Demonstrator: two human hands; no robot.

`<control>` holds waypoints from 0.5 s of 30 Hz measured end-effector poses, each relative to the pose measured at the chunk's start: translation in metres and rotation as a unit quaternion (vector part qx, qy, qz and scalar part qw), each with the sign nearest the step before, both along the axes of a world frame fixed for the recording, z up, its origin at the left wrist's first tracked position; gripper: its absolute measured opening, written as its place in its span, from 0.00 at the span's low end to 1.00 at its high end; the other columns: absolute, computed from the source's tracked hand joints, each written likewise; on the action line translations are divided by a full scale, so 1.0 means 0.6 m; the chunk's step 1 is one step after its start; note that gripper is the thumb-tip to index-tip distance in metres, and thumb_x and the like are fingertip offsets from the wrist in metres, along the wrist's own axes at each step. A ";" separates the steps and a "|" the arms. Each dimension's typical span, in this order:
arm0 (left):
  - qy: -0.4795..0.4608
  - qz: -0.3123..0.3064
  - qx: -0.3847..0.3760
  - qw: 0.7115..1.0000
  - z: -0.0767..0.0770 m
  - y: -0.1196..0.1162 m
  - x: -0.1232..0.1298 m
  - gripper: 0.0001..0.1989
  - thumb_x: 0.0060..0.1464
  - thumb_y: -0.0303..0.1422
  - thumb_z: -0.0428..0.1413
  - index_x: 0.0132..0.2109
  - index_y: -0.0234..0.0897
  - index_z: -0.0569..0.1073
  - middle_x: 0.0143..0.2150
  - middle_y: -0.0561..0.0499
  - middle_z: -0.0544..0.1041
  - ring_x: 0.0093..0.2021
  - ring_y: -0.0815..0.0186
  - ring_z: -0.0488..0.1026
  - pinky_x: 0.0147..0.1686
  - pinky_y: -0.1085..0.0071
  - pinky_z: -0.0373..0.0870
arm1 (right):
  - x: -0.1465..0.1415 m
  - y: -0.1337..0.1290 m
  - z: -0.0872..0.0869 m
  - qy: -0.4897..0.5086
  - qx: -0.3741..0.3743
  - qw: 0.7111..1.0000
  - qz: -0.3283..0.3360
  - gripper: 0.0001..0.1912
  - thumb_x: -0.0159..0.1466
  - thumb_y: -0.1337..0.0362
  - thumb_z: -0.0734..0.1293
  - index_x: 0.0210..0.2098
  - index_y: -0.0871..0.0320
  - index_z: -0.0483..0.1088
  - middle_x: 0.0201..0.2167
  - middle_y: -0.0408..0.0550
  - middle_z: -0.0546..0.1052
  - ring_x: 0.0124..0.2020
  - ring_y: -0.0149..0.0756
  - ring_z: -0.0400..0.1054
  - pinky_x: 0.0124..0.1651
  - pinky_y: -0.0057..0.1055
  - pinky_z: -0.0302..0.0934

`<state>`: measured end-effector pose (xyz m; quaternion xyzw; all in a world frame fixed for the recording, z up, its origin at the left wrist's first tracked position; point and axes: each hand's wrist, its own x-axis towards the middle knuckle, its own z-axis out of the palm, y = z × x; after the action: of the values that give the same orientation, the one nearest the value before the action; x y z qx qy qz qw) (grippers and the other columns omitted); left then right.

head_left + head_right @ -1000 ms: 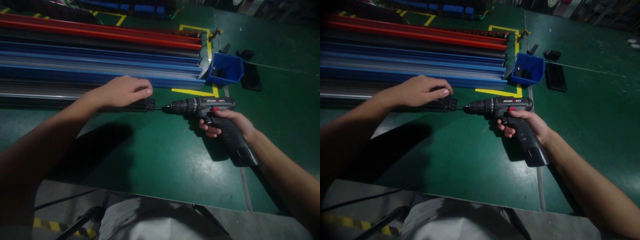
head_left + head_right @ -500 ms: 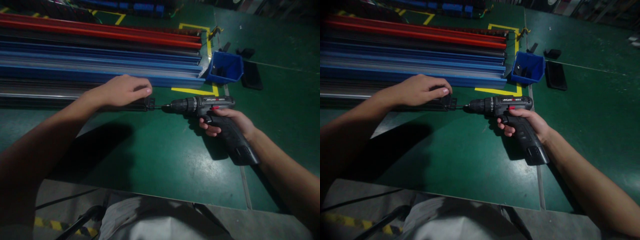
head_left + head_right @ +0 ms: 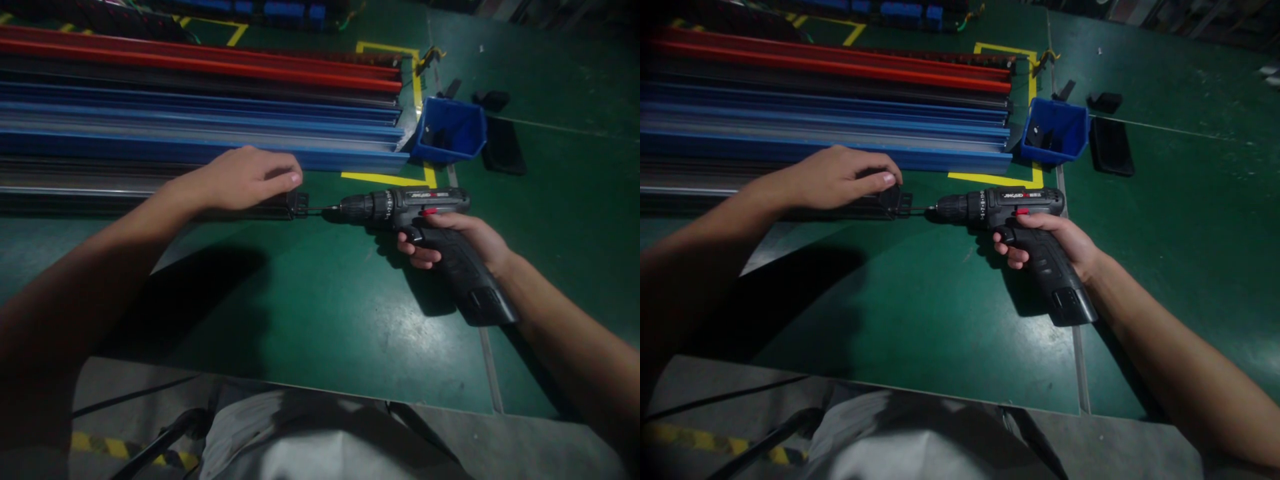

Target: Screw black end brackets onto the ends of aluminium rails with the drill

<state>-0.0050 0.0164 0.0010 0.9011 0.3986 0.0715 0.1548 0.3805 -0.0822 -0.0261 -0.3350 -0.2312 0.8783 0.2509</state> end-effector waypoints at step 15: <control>0.007 -0.006 0.014 1.000 -0.003 0.002 -0.001 0.27 0.68 0.54 0.44 0.55 0.43 0.79 0.47 0.46 0.83 0.44 0.56 0.78 0.47 0.60 0.69 | 0.002 0.001 -0.004 0.001 0.007 1.000 0.004 0.16 0.70 0.60 0.66 0.48 0.69 0.74 0.38 0.56 0.79 0.26 0.27 0.67 0.35 0.28 0.72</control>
<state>-0.0058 0.0174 -0.0007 0.9060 0.3932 0.0700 0.1399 0.3817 -0.0819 -0.0284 -0.3313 -0.2382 0.8781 0.2497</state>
